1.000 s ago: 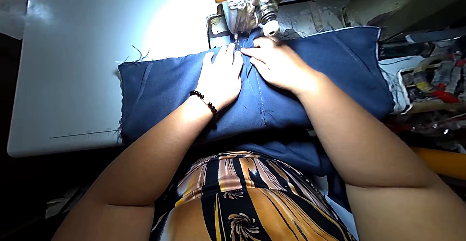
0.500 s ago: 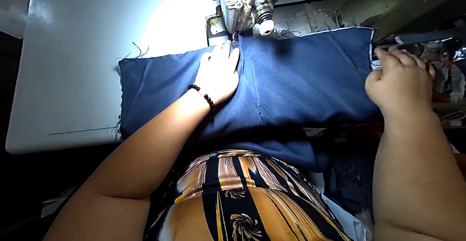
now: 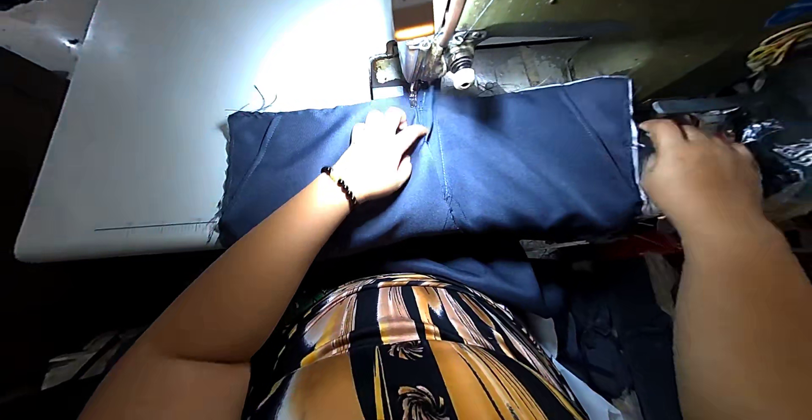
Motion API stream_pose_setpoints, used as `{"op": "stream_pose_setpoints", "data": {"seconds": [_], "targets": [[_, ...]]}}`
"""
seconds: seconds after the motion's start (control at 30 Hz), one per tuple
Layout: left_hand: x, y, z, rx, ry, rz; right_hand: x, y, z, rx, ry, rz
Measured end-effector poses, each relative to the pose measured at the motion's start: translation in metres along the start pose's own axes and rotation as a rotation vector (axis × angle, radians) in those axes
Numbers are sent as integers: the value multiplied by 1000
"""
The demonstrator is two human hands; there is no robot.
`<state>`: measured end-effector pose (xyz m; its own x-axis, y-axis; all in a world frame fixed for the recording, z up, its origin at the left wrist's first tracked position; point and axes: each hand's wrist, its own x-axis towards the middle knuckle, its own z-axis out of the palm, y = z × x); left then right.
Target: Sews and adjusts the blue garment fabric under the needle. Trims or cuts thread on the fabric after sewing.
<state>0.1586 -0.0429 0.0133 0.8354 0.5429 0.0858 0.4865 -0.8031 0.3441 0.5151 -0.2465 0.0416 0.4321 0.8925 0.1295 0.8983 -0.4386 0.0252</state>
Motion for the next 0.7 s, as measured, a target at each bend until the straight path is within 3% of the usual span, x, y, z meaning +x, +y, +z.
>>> {"op": "stream_pose_setpoints", "data": {"seconds": [0.1, 0.17, 0.23, 0.3, 0.4, 0.57, 0.7], "targets": [[-29, 15, 4, -43, 2, 23, -21, -8, -25, 150, 42, 168], [-42, 29, 8, -77, -5, 10, -31, -37, -30, 365, 173, 144], [-52, 45, 12, -122, 2, -66, -36, -94, -15, 686, 279, -12], [-60, 55, 17, -164, 27, -144, -39, -163, 7, 1006, 255, -228], [-67, 53, 26, -179, 85, -142, -23, -217, 29, 1075, 126, -380], [-72, 44, 31, -30, 87, -19, 12, -209, 38, 1173, 13, -380], [-76, 43, 29, 24, 43, 78, -2, -191, 31, 1113, -105, -375]]}}
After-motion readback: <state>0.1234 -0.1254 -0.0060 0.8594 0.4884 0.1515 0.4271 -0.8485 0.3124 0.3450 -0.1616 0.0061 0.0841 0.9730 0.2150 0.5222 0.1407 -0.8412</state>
